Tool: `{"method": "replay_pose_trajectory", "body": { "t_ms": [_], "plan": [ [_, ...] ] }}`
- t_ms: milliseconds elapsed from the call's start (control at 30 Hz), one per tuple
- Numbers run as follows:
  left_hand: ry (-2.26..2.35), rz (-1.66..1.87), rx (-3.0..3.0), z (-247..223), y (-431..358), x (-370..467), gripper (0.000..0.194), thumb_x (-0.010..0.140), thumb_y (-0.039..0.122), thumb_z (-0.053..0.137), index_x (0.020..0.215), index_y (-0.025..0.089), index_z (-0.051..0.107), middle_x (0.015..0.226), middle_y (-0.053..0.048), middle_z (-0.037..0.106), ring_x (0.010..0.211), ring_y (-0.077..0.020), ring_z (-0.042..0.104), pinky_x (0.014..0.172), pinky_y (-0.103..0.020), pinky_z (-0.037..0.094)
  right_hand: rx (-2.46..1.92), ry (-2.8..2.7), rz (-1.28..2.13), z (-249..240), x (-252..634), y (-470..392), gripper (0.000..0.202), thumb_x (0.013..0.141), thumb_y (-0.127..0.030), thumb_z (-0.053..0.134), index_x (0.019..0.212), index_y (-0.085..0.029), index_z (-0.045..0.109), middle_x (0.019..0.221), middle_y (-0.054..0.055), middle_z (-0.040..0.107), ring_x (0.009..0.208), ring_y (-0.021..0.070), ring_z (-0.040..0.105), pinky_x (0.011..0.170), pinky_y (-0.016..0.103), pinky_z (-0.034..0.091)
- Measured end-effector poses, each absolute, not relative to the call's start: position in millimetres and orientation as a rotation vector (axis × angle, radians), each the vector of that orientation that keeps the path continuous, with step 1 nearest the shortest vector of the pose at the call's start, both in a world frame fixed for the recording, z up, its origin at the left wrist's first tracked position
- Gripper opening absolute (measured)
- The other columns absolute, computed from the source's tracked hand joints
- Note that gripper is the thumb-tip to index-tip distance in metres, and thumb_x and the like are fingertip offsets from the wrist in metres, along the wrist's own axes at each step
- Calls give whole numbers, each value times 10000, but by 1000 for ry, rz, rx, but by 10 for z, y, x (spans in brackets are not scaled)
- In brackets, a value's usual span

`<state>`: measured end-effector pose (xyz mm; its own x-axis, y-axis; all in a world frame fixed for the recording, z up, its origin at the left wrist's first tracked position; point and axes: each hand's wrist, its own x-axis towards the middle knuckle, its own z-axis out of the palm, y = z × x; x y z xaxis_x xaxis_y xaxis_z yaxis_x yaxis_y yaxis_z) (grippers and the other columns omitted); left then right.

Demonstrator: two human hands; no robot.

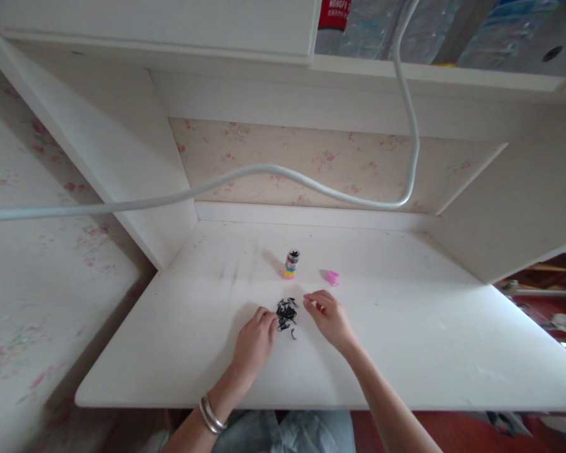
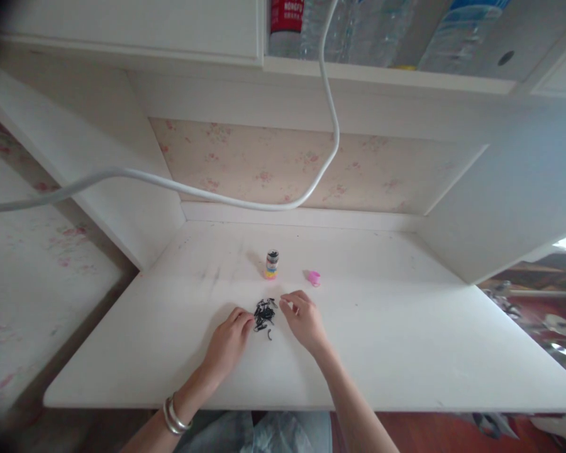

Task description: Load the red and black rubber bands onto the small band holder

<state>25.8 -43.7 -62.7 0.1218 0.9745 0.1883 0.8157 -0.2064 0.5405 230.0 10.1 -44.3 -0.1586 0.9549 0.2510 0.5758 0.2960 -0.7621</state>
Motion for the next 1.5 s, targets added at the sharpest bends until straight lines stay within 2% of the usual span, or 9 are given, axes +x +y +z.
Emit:
{"method": "replay_pose_trajectory", "body": {
  "t_ms": [100,200,333,500,600,767,1133,1333,1500],
  "plan": [
    [1689,902,1979,-591,-367,203,226,947,251,384,926,211,605,944,-38,603,829,-144,609,767,-276,486,-1416,-1992,699,-614,2237,-292,250,861,-392,556,1027,-257,686,993,46,633,706,136,583,665,275,480],
    [1617,1058,1891,-491,-247,167,227,935,286,413,883,195,615,915,-48,603,822,-148,595,741,-279,491,-1441,-2149,480,-701,2160,-510,180,861,-345,573,970,-287,704,961,46,634,858,188,589,785,326,449],
    [1513,1185,1876,-207,-15,192,239,923,323,443,897,186,637,916,-59,608,794,-138,583,675,-252,491,-1444,-2170,326,-731,2115,-561,242,925,-295,474,916,-281,716,912,52,639,825,180,585,750,319,427],
    [1435,1298,1985,173,383,311,245,929,341,455,931,189,647,948,-55,599,811,-123,575,697,-233,493,-1413,-1981,463,-762,2159,-568,272,943,-297,434,910,-241,698,921,61,625,833,171,594,778,292,453],
    [1451,1340,2063,265,636,388,234,929,327,460,945,193,651,948,-47,588,807,-118,574,718,-231,492,-1406,-1782,615,-799,2195,-579,294,945,-337,427,902,-216,692,940,74,612,769,147,599,688,237,472],
    [1583,1245,2207,215,902,475,197,916,294,488,950,216,666,959,-36,574,761,-108,583,757,-244,490,-1393,-1652,707,-828,2212,-571,303,929,-382,451,899,-197,689,940,85,599,698,131,579,560,201,450],
    [1614,1144,2252,192,880,406,246,932,273,443,982,234,680,984,-31,569,840,-122,601,825,-254,477,-1390,-1538,801,-791,2214,-486,311,898,-427,506,864,-191,706,897,69,603,640,119,527,556,227,427],
    [1585,1192,2127,123,543,278,251,941,295,419,988,207,650,992,-44,587,863,-133,591,793,-250,477,-1318,-1472,686,-380,2188,-39,298,868,-443,547,854,-200,719,887,65,617,729,143,547,624,257,443],
    [1603,917,2085,-146,-70,282,235,940,308,407,992,225,620,998,-32,603,768,-119,594,719,-236,474,-1274,-1501,527,-6,2100,511,296,846,-452,558,872,-213,729,908,56,622,684,124,529,630,263,447]
  ]
}}
